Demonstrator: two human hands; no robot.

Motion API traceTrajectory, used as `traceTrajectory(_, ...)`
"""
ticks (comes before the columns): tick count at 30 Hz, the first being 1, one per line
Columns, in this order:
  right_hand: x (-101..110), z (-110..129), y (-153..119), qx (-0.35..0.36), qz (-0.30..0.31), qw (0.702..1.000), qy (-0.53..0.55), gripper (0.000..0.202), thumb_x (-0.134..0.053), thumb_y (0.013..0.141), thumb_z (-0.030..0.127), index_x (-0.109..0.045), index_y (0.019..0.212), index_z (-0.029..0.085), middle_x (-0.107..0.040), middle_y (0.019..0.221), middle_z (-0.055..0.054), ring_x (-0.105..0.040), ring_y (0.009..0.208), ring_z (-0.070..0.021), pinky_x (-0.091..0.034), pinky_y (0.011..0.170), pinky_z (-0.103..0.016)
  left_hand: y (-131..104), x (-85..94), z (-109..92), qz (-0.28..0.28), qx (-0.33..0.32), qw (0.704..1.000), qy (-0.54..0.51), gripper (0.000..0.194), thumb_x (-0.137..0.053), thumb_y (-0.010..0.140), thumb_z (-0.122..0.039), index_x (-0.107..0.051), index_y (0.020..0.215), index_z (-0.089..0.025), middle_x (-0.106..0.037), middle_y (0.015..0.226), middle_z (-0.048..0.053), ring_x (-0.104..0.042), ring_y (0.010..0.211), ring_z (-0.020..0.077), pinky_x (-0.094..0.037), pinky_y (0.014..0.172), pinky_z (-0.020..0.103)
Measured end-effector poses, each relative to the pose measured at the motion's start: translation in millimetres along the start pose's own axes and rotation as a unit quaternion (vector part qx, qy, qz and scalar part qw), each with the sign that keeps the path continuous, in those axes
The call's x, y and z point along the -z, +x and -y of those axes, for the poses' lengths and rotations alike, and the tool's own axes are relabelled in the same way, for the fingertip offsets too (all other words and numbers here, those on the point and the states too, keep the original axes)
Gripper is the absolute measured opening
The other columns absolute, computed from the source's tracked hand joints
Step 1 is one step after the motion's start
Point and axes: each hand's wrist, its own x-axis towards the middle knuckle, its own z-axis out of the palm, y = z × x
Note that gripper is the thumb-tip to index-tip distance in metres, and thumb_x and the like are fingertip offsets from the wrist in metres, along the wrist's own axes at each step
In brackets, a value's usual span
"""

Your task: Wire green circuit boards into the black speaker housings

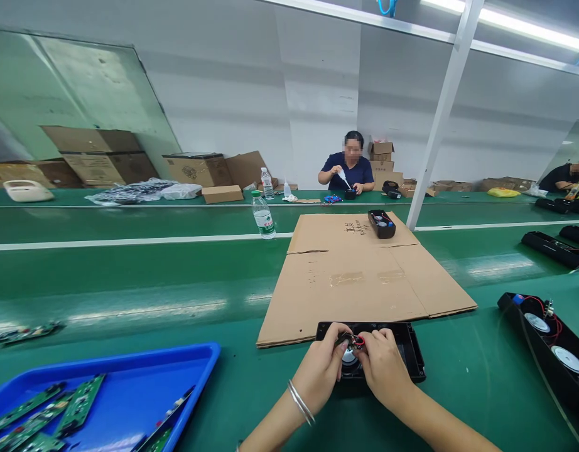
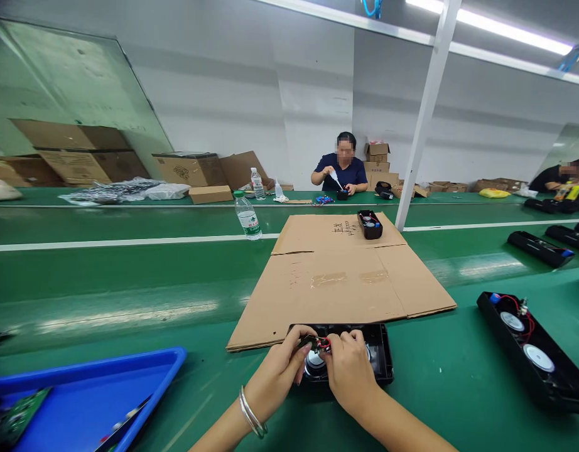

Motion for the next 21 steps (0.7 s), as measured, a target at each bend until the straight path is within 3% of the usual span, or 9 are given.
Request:
traceTrajectory(4, 5.0, 1.8, 3.6, -0.061, 0.052, 0.996, 0.045, 0.014, -0.045, 0.082, 0.018, -0.054, 0.093, 0.017, -0.059, 0.075, -0.005, -0.051, 0.073, -0.0209, -0.041, 0.066, -0.033, 3.1, -0.8, 4.6, -0.007, 0.029, 0.999, -0.043, 0.020, -0.034, 0.081, -0.029, -0.046, 0.093, -0.018, -0.045, 0.037, -0.008, -0.045, 0.038, 0.0125, -0.036, 0.044, 0.022)
traceTrajectory(7, 19.7, -5.5, 9.8, -0.095, 0.116, 0.977, 0.153, 0.037, -0.056, 0.076, 0.018, -0.047, 0.112, 0.018, -0.061, 0.076, -0.001, -0.055, 0.069, -0.0168, -0.044, 0.067, -0.029, 4.2, 3.0, 5.1, -0.012, 0.052, 0.995, -0.086, 0.020, -0.037, 0.079, -0.031, -0.044, 0.093, -0.018, -0.055, 0.042, -0.004, -0.050, 0.039, 0.0128, -0.040, 0.044, 0.022)
traceTrajectory(9, 33.1, -16.0, 13.8, -0.099, 0.124, 0.970, 0.182, 0.052, -0.063, 0.070, 0.020, -0.043, 0.118, 0.019, -0.062, 0.086, -0.002, -0.056, 0.075, -0.0160, -0.045, 0.072, -0.029, 4.6, 6.3, 3.9, -0.017, 0.063, 0.994, -0.093, 0.020, -0.039, 0.078, -0.032, -0.044, 0.092, -0.018, -0.058, 0.044, -0.003, -0.050, 0.038, 0.0122, -0.040, 0.043, 0.022)
traceTrajectory(11, 45.8, -28.6, 16.5, -0.076, 0.122, 0.979, 0.142, 0.069, -0.070, 0.062, 0.028, -0.039, 0.122, 0.017, -0.055, 0.111, -0.008, -0.050, 0.100, -0.0206, -0.038, 0.088, -0.034, 5.3, 9.3, 2.2, -0.019, 0.076, 0.993, -0.091, 0.020, -0.041, 0.077, -0.032, -0.044, 0.091, -0.018, -0.059, 0.044, -0.002, -0.048, 0.036, 0.0114, -0.039, 0.042, 0.021)
traceTrajectory(12, 50.8, -34.3, 16.9, -0.060, 0.136, 0.983, 0.107, 0.079, -0.072, 0.057, 0.033, -0.036, 0.126, 0.016, -0.045, 0.124, -0.012, -0.040, 0.113, -0.0244, -0.031, 0.096, -0.038, 5.9, 10.8, 1.2, -0.018, 0.082, 0.992, -0.090, 0.020, -0.041, 0.077, -0.033, -0.044, 0.090, -0.018, -0.059, 0.043, -0.003, -0.048, 0.035, 0.0111, -0.039, 0.041, 0.021)
traceTrajectory(14, 56.5, -41.9, 15.0, -0.031, 0.198, 0.979, 0.039, 0.097, -0.074, 0.050, 0.041, -0.029, 0.132, 0.013, -0.027, 0.137, -0.016, -0.021, 0.126, -0.0304, -0.015, 0.103, -0.046, 7.1, 14.8, -1.6, -0.009, 0.087, 0.992, -0.090, 0.021, -0.042, 0.076, -0.034, -0.044, 0.089, -0.018, -0.057, 0.043, -0.004, -0.048, 0.034, 0.0113, -0.038, 0.039, 0.021)
traceTrajectory(15, 57.5, -43.1, 12.4, -0.021, 0.226, 0.974, 0.014, 0.100, -0.073, 0.049, 0.044, -0.027, 0.133, 0.012, -0.025, 0.138, -0.017, -0.019, 0.126, -0.0319, -0.011, 0.103, -0.048, 7.4, 17.5, -3.5, -0.004, 0.090, 0.992, -0.089, 0.022, -0.043, 0.075, -0.035, -0.045, 0.089, -0.019, -0.057, 0.043, -0.004, -0.050, 0.035, 0.0121, -0.038, 0.039, 0.021)
traceTrajectory(18, 57.1, -36.3, -2.9, -0.010, 0.219, 0.975, -0.032, 0.096, -0.071, 0.049, 0.046, -0.032, 0.131, 0.015, -0.036, 0.131, -0.015, -0.028, 0.121, -0.0321, -0.015, 0.100, -0.048, 2.8, 28.4, -10.4, -0.010, 0.076, 0.995, -0.065, 0.028, -0.047, 0.072, -0.040, -0.047, 0.090, -0.019, -0.061, 0.052, -0.002, -0.060, 0.046, 0.0171, -0.044, 0.043, 0.025)
traceTrajectory(21, 61.6, -27.1, -26.8, -0.040, 0.163, 0.984, -0.052, 0.099, -0.074, 0.046, 0.042, -0.031, 0.131, 0.019, -0.042, 0.126, -0.013, -0.036, 0.114, -0.0315, -0.022, 0.096, -0.047, -16.6, 35.7, -10.1, -0.106, -0.005, 0.994, 0.008, 0.031, -0.051, 0.070, -0.045, -0.053, 0.094, -0.024, -0.068, 0.071, 0.001, -0.064, 0.061, 0.0212, -0.049, 0.056, 0.031)
